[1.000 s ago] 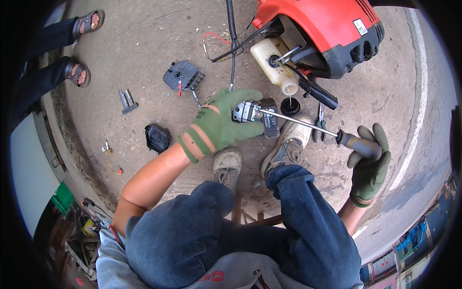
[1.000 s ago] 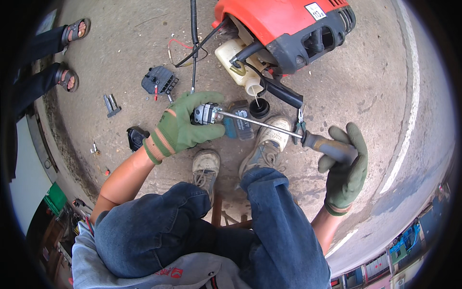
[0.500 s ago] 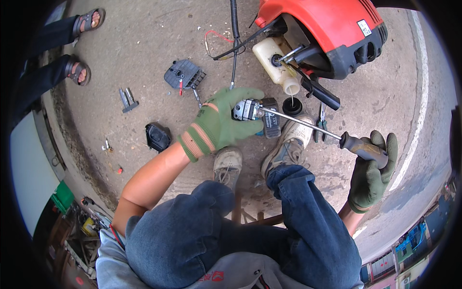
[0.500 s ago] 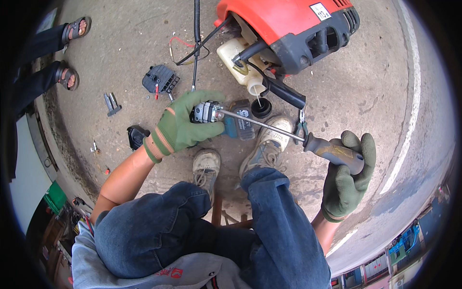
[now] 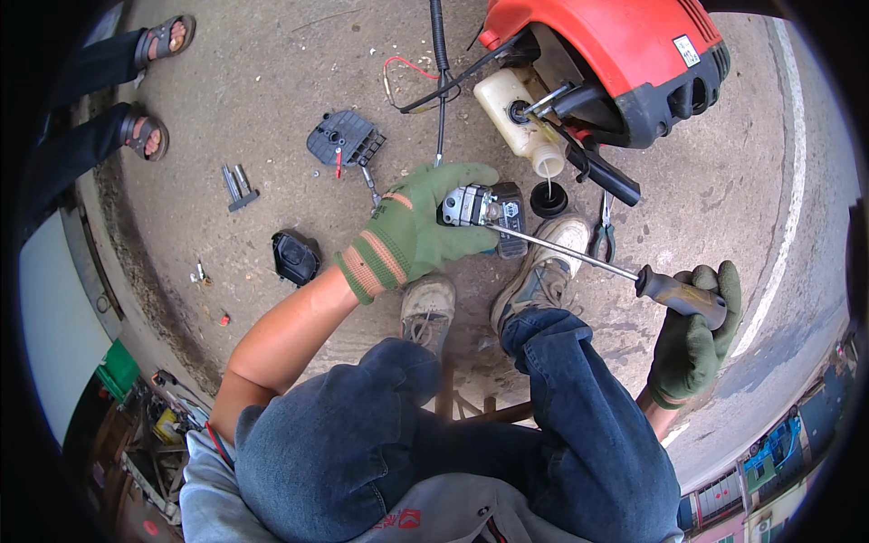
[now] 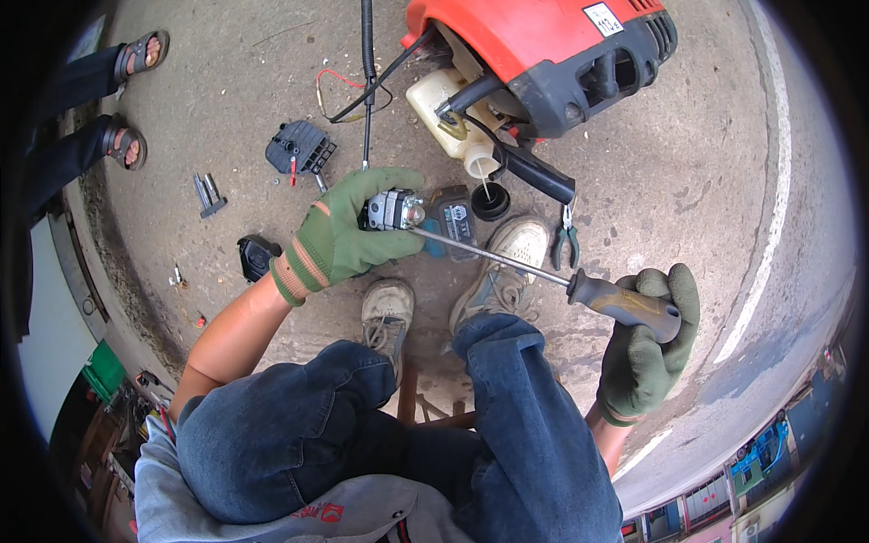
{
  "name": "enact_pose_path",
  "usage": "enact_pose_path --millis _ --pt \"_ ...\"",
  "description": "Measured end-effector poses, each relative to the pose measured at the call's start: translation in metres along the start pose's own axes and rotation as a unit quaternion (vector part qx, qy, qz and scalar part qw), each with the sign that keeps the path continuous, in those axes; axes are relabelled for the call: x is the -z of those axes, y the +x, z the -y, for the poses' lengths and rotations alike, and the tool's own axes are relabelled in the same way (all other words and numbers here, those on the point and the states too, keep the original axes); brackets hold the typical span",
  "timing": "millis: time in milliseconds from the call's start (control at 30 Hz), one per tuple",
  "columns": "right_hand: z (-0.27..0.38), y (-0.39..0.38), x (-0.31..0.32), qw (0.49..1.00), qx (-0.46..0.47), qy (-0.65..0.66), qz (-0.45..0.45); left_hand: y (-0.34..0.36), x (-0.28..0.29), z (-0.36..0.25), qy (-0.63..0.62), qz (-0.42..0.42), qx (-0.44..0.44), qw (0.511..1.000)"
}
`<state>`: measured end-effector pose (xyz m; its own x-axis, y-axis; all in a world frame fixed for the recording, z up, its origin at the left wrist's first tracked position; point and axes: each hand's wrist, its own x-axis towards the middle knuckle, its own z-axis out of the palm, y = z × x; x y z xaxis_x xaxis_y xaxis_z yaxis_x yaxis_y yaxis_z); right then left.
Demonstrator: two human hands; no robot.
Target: The person disassembles and reassembles a small engine carburetor using a screwdriver and pliers. They remove screws, separate the carburetor halves, inspect internal parts, and reassemble the unit while seated on a low stool.
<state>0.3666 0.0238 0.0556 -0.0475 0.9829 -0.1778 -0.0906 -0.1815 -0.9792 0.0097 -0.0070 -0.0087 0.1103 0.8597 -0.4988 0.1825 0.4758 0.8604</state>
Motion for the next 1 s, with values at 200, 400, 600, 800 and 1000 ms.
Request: enact_pose_path --millis 200,400,600,800,1000 --pt "-0.001 0.000 0.002 1.000 0.009 0.005 0.023 -0.001 0.001 -0.003 0.000 0.001 0.000 1.000" --pt "0.014 0.006 -0.016 0.994 0.011 -0.112 0.007 0.000 -0.001 -0.002 0.023 -0.002 0.022 0.999" --pt "0.010 0.002 0.009 0.996 -0.020 -0.087 0.012 0.000 -0.001 -0.002 0.005 0.000 0.034 0.999" --pt "0.011 0.025 -0.004 0.995 -0.061 0.003 0.081 0.000 -0.001 0.002 0.018 -0.009 -0.013 1.000" --pt "0.004 0.011 -0.018 0.997 -0.017 0.045 -0.061 0.001 0.000 -0.009 -0.026 0.011 0.025 0.999"
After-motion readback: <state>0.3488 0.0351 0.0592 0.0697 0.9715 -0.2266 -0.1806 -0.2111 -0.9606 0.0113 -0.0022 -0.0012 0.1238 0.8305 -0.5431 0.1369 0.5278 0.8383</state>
